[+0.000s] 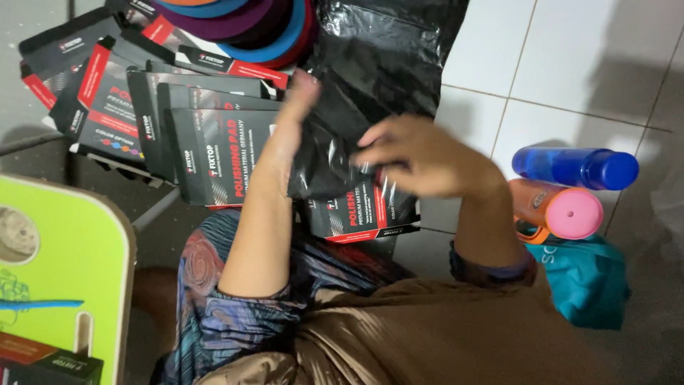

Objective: The person packs a polishing pad into a black plastic bag and seals it. They then use a blue brush to clean the surface of another polishing pad.

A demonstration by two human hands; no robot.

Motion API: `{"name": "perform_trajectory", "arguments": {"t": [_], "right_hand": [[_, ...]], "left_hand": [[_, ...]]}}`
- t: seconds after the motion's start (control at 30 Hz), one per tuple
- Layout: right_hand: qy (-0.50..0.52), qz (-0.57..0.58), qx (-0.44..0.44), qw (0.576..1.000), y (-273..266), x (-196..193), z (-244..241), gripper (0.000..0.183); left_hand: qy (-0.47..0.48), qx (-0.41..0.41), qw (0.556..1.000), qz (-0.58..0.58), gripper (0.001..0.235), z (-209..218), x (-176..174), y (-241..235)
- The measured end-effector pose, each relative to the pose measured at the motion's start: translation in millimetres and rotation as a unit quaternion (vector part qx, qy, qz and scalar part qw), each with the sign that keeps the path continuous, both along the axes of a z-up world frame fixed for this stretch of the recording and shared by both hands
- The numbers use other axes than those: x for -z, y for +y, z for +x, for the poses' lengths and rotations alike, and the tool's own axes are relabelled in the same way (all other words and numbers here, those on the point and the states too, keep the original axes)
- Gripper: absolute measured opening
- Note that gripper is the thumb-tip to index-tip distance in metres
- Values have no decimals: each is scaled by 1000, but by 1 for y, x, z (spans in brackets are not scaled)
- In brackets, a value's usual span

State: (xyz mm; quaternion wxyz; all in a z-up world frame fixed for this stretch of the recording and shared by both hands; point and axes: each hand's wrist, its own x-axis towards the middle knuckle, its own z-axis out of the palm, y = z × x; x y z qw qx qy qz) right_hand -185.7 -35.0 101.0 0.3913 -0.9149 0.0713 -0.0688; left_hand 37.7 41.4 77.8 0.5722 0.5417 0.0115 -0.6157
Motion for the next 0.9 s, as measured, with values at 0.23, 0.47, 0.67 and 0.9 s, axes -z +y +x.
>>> {"name": "perform_trajectory", "arguments": {"t": [0.23, 0.47, 0.67, 0.9], "right_hand": [[8, 129, -6, 992, 26, -40, 4, 43], [1, 7, -94, 996, 63, -99, 53, 51], [-95, -98, -211, 968, 123, -131, 87, 20], [-94, -99, -280, 950, 214, -185, 150, 17]], "left_hand": [[-313, 311, 887, -138, 81, 0, 2, 75], [-410, 441, 769, -214, 61, -3, -98, 162], [-476, 394, 776, -128, 47, 21, -159, 287], [-621, 163, 767, 17, 18, 55, -192, 485]]}}
